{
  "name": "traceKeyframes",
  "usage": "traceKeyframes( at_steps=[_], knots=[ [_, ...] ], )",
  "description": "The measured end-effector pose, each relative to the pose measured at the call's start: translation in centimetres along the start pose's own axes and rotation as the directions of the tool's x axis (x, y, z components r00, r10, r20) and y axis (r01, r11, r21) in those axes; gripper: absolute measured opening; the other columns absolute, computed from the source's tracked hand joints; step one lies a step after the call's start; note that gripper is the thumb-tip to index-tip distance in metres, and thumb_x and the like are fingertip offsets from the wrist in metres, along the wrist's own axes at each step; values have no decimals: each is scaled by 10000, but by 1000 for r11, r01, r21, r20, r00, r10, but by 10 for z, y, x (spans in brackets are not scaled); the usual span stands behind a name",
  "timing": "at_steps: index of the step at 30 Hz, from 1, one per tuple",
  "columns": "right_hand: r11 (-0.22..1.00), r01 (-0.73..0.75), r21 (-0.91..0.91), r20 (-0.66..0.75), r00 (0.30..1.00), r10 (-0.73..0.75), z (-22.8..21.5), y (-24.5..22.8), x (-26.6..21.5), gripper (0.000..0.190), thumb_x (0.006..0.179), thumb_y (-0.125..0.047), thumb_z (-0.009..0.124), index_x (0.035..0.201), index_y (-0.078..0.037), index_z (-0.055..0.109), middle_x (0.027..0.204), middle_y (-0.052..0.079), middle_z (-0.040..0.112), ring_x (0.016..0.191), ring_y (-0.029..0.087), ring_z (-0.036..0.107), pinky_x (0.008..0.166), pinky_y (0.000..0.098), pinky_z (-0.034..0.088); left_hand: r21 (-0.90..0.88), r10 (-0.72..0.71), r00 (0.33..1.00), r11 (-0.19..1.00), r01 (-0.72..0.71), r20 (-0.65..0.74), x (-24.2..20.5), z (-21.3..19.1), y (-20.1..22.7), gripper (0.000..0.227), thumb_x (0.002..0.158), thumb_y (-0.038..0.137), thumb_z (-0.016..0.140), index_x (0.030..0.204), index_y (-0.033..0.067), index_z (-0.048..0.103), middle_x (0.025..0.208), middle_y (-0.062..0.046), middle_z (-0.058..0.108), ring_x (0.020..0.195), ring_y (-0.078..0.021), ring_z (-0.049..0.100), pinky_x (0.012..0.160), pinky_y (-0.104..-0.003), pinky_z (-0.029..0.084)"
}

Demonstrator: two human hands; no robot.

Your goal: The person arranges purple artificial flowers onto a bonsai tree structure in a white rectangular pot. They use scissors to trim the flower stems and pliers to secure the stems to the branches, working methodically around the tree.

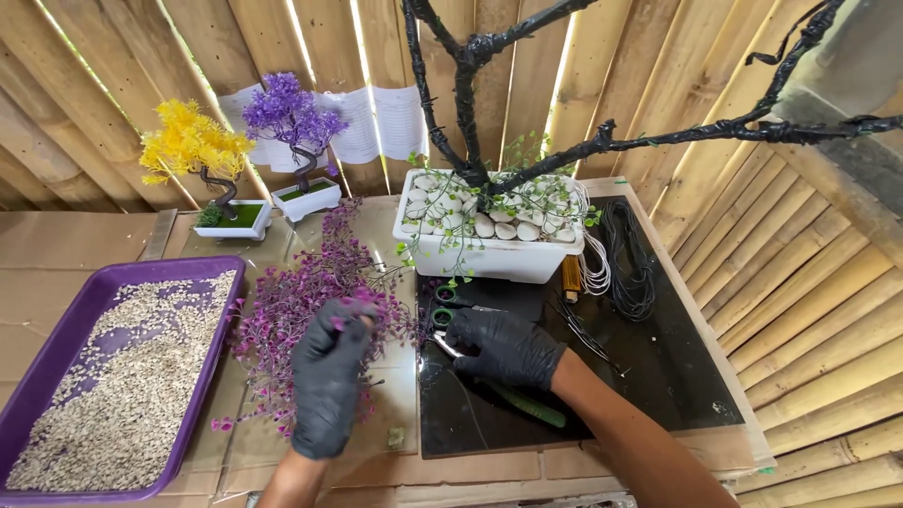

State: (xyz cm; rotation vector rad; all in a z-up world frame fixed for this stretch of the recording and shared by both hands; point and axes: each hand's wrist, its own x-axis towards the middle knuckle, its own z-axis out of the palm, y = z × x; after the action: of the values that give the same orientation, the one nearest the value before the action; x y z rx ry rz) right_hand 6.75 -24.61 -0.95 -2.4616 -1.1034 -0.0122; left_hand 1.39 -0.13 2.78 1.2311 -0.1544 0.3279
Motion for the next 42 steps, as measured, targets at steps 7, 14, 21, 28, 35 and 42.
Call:
traceKeyframes(
  at_steps=[7, 14, 21, 28, 35, 42],
  knots=[
    [993, 73, -96, -87, 993, -81, 0, 2, -3, 325, 947, -276, 669, 1168, -52, 588, 1195, 188, 636, 1028, 394, 636, 844, 484, 525, -246, -24, 980, 969, -26, -197, 43, -10, 4, 110, 945, 5, 650, 980, 97, 698, 881, -44, 718, 796, -190, 694, 771, -308, 600],
    [980, 20, -197, -157, 986, -52, 9, 16, -2, 90, 959, -163, 589, 1027, -119, 630, 965, 117, 606, 885, 354, 630, 695, 435, 541, -211, 190, 921, 939, -271, -339, 39, -48, 34, 169, 881, -33, 733, 982, 100, 711, 894, -61, 715, 781, -197, 717, 715, -285, 621],
    [867, -80, -492, -186, 982, -15, 3, 30, -2, 113, 865, -56, 664, 953, -122, 693, 890, 106, 621, 760, 331, 652, 539, 453, 514, -229, 265, 814, 873, -430, -517, 7, -113, 60, 306, 922, -25, 762, 1144, 176, 696, 1122, -64, 639, 1097, -219, 654, 945, -316, 627],
    [920, -202, -337, -161, 975, 155, -12, 36, -21, 255, 881, -132, 714, 1083, -140, 560, 932, 148, 620, 768, 375, 624, 589, 481, 478, -250, 221, 875, 903, -351, -430, -9, -99, 44, 304, 853, -42, 781, 1080, 153, 728, 1053, -51, 717, 976, -219, 687, 869, -332, 662],
    [825, -379, -419, -61, 918, 391, -7, 82, -38, 297, 797, 47, 649, 1066, -70, 604, 1193, 198, 619, 1028, 380, 666, 800, 482, 571, 200, 153, 935, 976, -92, -320, -35, -93, -35, 186, 856, 48, 757, 997, 163, 719, 1015, -50, 747, 848, -192, 725, 803, -371, 662],
    [838, -316, -444, -137, 949, 285, -43, 34, -34, 212, 858, -140, 736, 1058, -96, 679, 1075, 153, 683, 941, 347, 682, 769, 456, 589, 233, -54, 947, 963, 133, -317, -61, -85, -67, 263, 843, 67, 775, 1100, 113, 741, 1031, -66, 780, 972, -232, 739, 909, -405, 641]
  ],
)
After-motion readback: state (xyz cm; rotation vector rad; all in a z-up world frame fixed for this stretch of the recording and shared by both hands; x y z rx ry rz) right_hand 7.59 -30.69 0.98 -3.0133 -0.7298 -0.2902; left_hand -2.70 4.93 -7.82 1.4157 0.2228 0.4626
